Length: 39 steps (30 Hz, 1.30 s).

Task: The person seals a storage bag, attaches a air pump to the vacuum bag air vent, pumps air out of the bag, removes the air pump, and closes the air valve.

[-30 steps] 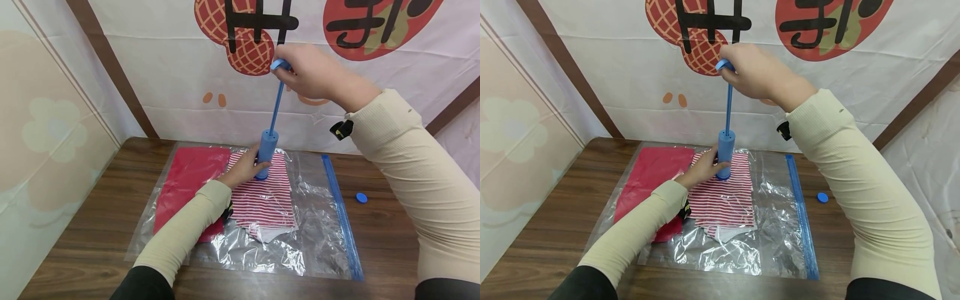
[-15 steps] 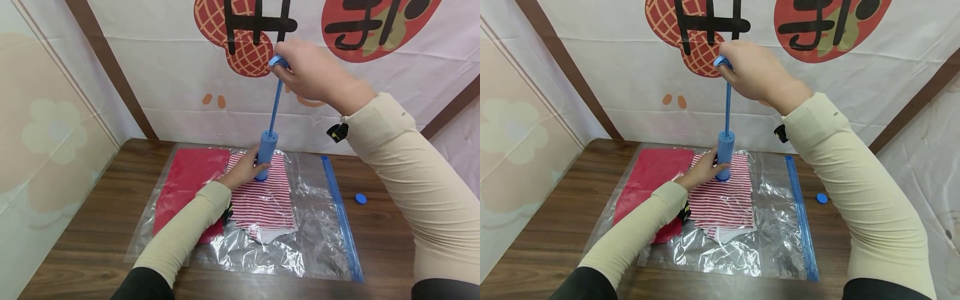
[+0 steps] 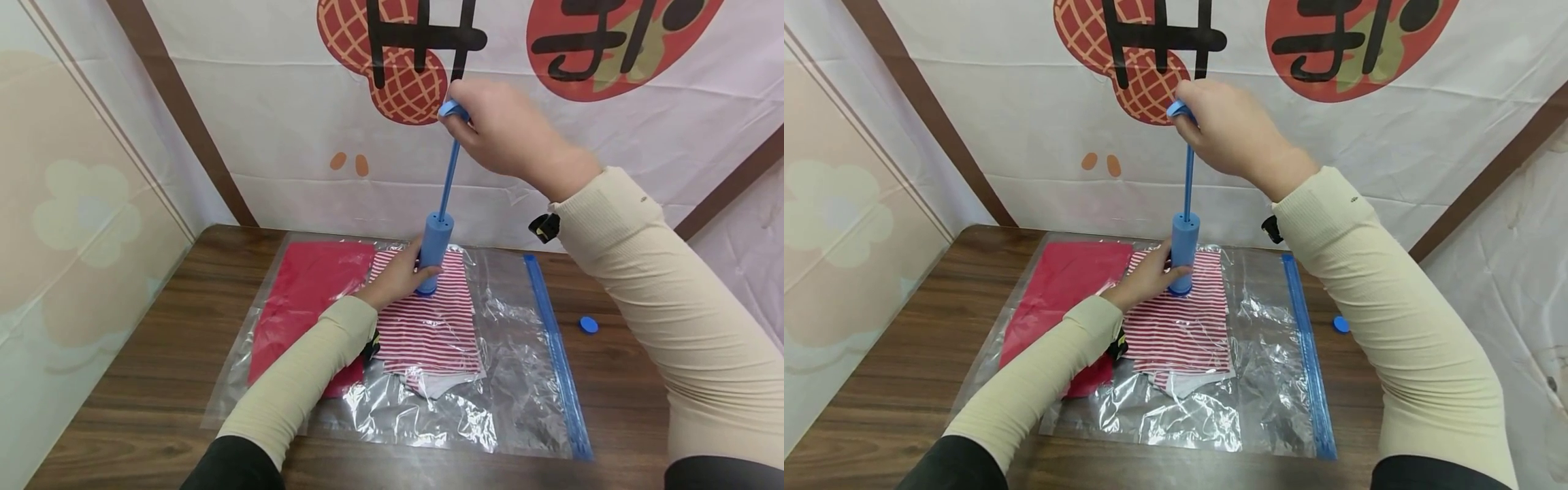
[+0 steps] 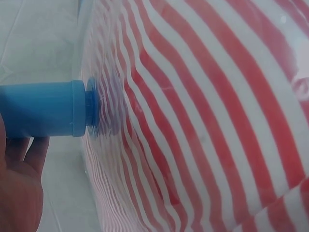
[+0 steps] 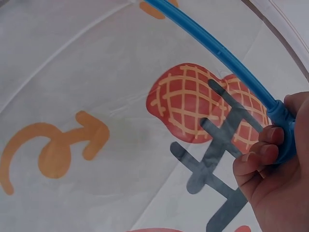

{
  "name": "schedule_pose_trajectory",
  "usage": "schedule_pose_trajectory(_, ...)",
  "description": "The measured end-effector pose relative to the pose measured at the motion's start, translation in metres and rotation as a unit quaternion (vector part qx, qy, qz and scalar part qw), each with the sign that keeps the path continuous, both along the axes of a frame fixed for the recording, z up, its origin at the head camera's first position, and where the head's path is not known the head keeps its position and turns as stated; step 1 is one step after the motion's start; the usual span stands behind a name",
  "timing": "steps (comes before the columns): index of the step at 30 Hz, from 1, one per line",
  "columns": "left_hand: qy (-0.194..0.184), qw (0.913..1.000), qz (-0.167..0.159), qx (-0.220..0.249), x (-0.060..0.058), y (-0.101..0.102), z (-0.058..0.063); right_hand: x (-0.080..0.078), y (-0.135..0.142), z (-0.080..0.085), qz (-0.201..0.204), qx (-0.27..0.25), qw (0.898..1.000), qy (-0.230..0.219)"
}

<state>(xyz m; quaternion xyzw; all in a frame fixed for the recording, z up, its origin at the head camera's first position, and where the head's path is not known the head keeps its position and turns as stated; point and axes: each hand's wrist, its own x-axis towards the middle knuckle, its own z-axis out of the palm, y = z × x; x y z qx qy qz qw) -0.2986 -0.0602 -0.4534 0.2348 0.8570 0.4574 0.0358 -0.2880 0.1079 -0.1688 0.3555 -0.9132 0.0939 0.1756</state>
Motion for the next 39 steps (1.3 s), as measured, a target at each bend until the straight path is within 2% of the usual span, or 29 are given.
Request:
schedule_pose_trajectory(4,-0.003,1.0000,-0.001,0.001,0.001,-0.001,0.000,-0.003,0.000,-0.010,0.002,0.005,1.000,-0.008)
schedule_pose_trajectory(15,-0.009,1.0000,-0.001,0.003,0.001,-0.001,0.002,-0.010,0.002,-0.053,0.018,0.022,0.999,-0.024)
schedule_pose_trajectory(27,0.008,0.9996,-0.013,0.024,-0.001,0.000,-0.001,-0.010,0.000,-0.099,0.060,0.033,0.997,-0.032)
schedule_pose_trajectory(34,0.004,0.9994,-0.019,0.029,-0.001,-0.001,-0.002,-0.012,0.001,-0.121,0.067,0.046,0.996,-0.034)
schedule_pose_trajectory(39,-0.003,0.9994,-0.019,0.028,0.000,-0.002,-0.002,-0.012,0.002,-0.130,0.064,0.049,0.996,-0.033)
